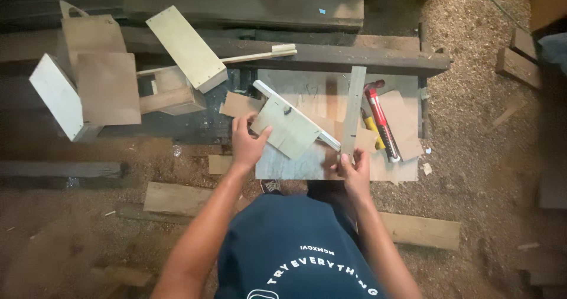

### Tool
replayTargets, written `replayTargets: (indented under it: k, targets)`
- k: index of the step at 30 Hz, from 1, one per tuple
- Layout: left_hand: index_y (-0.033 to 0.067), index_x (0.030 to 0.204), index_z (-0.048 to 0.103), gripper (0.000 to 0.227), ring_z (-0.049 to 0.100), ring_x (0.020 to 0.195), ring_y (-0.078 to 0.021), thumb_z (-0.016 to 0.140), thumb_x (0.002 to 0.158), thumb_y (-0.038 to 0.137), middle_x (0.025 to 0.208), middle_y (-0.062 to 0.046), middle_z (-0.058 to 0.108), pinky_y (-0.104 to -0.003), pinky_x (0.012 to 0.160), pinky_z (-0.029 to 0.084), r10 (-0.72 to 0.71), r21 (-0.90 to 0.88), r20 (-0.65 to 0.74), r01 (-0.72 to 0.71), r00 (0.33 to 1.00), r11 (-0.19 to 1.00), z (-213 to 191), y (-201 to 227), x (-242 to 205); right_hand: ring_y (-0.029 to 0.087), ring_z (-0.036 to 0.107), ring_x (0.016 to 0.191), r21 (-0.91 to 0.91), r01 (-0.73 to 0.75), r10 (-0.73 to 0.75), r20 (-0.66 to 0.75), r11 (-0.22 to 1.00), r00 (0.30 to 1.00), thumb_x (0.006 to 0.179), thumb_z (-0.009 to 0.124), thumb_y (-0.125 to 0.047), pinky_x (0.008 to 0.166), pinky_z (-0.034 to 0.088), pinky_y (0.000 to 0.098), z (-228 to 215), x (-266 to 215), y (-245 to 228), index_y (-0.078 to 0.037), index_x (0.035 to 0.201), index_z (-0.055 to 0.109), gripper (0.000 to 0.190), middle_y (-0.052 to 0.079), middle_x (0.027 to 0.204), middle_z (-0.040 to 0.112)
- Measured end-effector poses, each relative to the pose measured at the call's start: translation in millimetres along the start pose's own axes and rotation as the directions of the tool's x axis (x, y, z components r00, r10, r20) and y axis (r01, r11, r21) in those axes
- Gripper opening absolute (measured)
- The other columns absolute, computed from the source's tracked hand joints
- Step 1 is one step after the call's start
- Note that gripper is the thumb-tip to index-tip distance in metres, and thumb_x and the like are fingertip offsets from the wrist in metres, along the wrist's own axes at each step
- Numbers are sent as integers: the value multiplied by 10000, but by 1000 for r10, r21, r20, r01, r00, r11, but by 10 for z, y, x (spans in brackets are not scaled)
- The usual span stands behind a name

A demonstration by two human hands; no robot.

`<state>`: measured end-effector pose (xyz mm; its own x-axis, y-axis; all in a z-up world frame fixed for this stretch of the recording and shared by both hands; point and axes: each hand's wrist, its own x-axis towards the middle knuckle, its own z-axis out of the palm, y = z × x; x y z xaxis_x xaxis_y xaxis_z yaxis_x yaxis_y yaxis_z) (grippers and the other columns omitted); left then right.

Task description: The person assembles small wooden pieces into a frame-like structure using a hammer and nails. They repeatedly position the pieces, hammer nails to join them, and adjust the alignment of the components on a workbench.

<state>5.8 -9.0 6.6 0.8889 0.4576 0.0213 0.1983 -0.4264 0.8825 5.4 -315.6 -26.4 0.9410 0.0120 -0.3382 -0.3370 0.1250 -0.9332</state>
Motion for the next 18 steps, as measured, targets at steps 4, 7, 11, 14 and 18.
replayTargets:
  k: [4,7,11,14,18]
  targets:
    - [27,1224,597,564,592,1131,-336,825,859,391,1241,-187,547,-436,961,498,58,94,73,-64,996,993,-49,23,102,171,656,756,2,118,-118,23,993,993,1007,604,-104,651,572,309,2,27,-22,-18,1245,432,306,111,1202,605]
    - [33,1187,608,590,606,1094,-335,817,802,428,1206,-194,560,-432,928,512,-46,114,142,30,989,993,-100,114,149,159,646,813,-68,161,-161,15,985,987,1024,596,-98,683,589,308,30,42,-72,-16,1258,443,291,121,1205,596]
    - [21,1165,596,548,685,1027,-315,775,833,418,1122,-181,676,-420,898,538,-67,-11,141,69,988,998,-98,343,101,153,631,806,-44,143,-143,-11,989,990,1023,594,-89,670,576,305,26,74,-187,-27,1251,449,277,116,1186,603]
    - [32,1162,607,523,729,973,-280,738,862,439,1055,-156,758,-403,868,551,-220,-6,209,227,953,974,-104,492,68,142,615,829,-78,177,-177,6,981,984,1024,596,-75,656,558,313,13,155,-277,-31,1246,450,270,98,1162,607]
    - [9,1184,619,554,743,943,-256,746,852,433,1037,-160,781,-382,849,553,-257,107,262,237,930,966,-149,545,34,151,632,798,-122,106,-112,-39,987,993,1022,606,-66,675,543,310,86,281,-383,-54,1274,434,305,102,1068,649]
